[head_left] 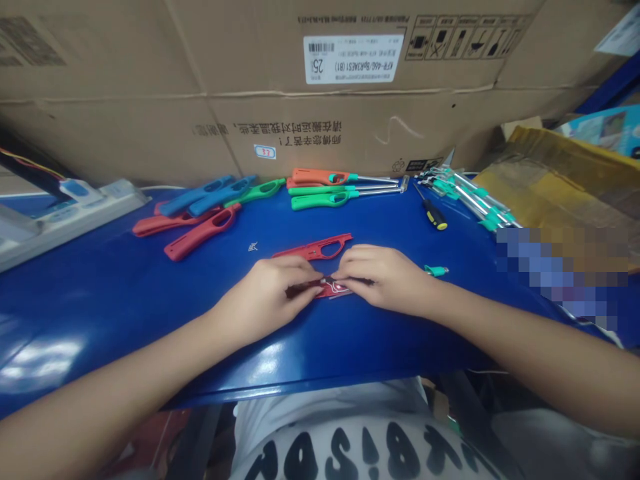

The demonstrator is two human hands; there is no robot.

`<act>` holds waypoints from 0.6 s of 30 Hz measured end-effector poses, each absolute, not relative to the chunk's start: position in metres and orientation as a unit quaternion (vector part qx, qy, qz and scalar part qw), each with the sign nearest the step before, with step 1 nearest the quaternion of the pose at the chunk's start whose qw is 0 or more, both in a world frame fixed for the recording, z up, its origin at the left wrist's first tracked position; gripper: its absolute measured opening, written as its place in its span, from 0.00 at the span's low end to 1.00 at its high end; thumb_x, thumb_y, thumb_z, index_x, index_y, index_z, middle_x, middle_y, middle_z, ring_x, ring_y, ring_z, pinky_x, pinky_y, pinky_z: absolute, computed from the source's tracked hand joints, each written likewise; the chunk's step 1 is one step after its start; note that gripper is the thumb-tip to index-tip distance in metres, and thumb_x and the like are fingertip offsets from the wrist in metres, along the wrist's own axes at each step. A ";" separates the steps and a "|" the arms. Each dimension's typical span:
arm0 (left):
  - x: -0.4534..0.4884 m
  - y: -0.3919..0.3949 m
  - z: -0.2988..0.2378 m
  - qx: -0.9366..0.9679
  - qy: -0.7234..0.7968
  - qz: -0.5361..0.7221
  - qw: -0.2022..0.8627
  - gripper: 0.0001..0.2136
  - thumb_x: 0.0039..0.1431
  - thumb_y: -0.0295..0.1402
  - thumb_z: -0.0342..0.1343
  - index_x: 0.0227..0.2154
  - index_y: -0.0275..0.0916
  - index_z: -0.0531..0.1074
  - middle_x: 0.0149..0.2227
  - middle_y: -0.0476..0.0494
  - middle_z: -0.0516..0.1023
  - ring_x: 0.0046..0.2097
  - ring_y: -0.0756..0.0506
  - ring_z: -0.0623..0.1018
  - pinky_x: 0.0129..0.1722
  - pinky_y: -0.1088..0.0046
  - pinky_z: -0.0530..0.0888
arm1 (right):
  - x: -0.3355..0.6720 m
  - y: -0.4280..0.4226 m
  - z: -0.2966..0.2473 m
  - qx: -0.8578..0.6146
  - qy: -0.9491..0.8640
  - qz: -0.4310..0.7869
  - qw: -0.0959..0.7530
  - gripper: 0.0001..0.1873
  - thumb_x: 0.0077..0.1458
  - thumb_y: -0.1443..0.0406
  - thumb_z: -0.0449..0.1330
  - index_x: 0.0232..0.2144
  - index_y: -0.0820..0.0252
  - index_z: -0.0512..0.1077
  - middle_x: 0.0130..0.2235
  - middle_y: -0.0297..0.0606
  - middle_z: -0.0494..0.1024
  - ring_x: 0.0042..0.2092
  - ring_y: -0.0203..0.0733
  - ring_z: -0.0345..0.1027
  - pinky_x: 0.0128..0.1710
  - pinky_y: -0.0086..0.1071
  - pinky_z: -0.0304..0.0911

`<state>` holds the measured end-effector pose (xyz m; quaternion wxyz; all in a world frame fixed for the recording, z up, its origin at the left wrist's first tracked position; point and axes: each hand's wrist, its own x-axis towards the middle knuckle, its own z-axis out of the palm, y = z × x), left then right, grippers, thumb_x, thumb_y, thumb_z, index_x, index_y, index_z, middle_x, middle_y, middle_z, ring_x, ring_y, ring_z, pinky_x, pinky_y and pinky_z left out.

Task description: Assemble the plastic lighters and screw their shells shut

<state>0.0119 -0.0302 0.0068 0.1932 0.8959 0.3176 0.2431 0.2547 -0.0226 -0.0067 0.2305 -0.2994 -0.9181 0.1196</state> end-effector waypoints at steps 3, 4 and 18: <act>0.009 -0.033 0.012 0.905 0.321 0.217 0.177 0.10 0.66 0.31 0.58 0.46 0.37 0.80 0.42 0.42 0.81 0.43 0.45 0.81 0.45 0.69 0.78 | 0.257 -0.023 -0.005 -0.289 -0.932 0.058 0.213 0.10 0.65 0.68 0.57 0.37 0.60 0.79 0.38 0.39 0.80 0.41 0.42 0.71 0.40 0.33 0.66; 0.008 -0.034 0.013 0.908 0.320 0.207 0.176 0.10 0.66 0.32 0.58 0.47 0.37 0.79 0.43 0.42 0.81 0.43 0.45 0.81 0.46 0.69 0.78 | 0.258 -0.024 -0.005 -0.286 -0.934 0.038 0.211 0.10 0.66 0.68 0.56 0.38 0.59 0.79 0.38 0.39 0.80 0.40 0.42 0.71 0.39 0.33 0.65; 0.013 -0.047 0.013 0.960 0.246 0.095 -0.094 0.14 0.71 0.28 0.48 0.43 0.29 0.79 0.41 0.35 0.79 0.43 0.38 0.80 0.42 0.56 0.81 | 0.259 -0.024 0.000 -0.327 -0.917 0.092 0.209 0.07 0.63 0.66 0.61 0.42 0.60 0.78 0.43 0.38 0.82 0.44 0.42 0.75 0.43 0.33 0.66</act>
